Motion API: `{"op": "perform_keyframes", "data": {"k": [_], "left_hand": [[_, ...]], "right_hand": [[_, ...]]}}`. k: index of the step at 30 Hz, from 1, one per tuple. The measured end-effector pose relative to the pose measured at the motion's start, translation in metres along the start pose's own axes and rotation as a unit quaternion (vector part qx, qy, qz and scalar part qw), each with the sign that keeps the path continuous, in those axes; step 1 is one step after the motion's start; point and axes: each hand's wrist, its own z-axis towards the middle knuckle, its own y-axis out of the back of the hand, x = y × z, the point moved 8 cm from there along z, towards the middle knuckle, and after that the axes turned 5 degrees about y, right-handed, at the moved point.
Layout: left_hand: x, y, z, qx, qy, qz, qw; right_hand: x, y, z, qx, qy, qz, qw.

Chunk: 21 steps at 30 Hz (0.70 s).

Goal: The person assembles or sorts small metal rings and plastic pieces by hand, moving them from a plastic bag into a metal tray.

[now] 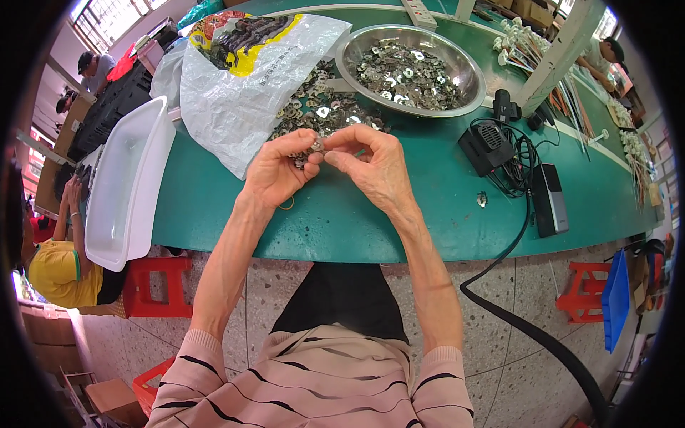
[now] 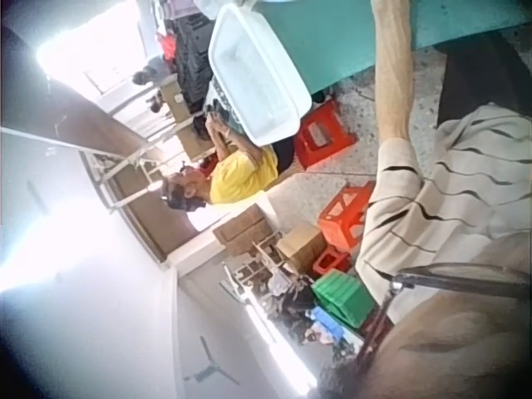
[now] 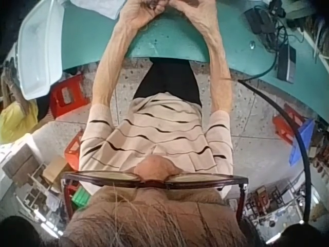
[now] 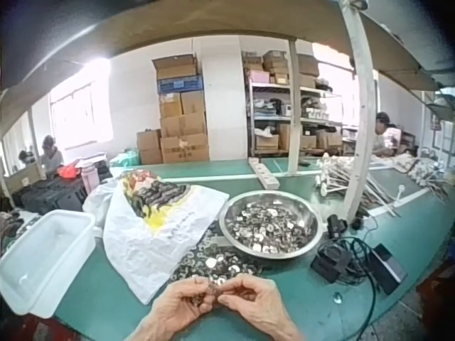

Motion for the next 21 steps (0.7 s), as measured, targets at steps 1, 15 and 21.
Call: {"op": "perform_keyframes", "data": {"k": [1, 15, 21], "left_hand": [[-0.005, -0.001, -0.001, 0.010, -0.013, -0.011, 1.000], [-0.010, 0.003, 0.003, 0.024, -0.030, -0.009, 0.999], [-0.009, 0.001, -0.001, 0.004, -0.028, 0.020, 0.999]], "right_hand": [[-0.003, 0.005, 0.000, -0.017, -0.005, -0.018, 1.000], [-0.015, 0.013, -0.001, 0.028, -0.005, -0.350, 0.936], [-0.019, 0.014, -0.001, 0.007, -0.082, -0.162, 0.983]]}}
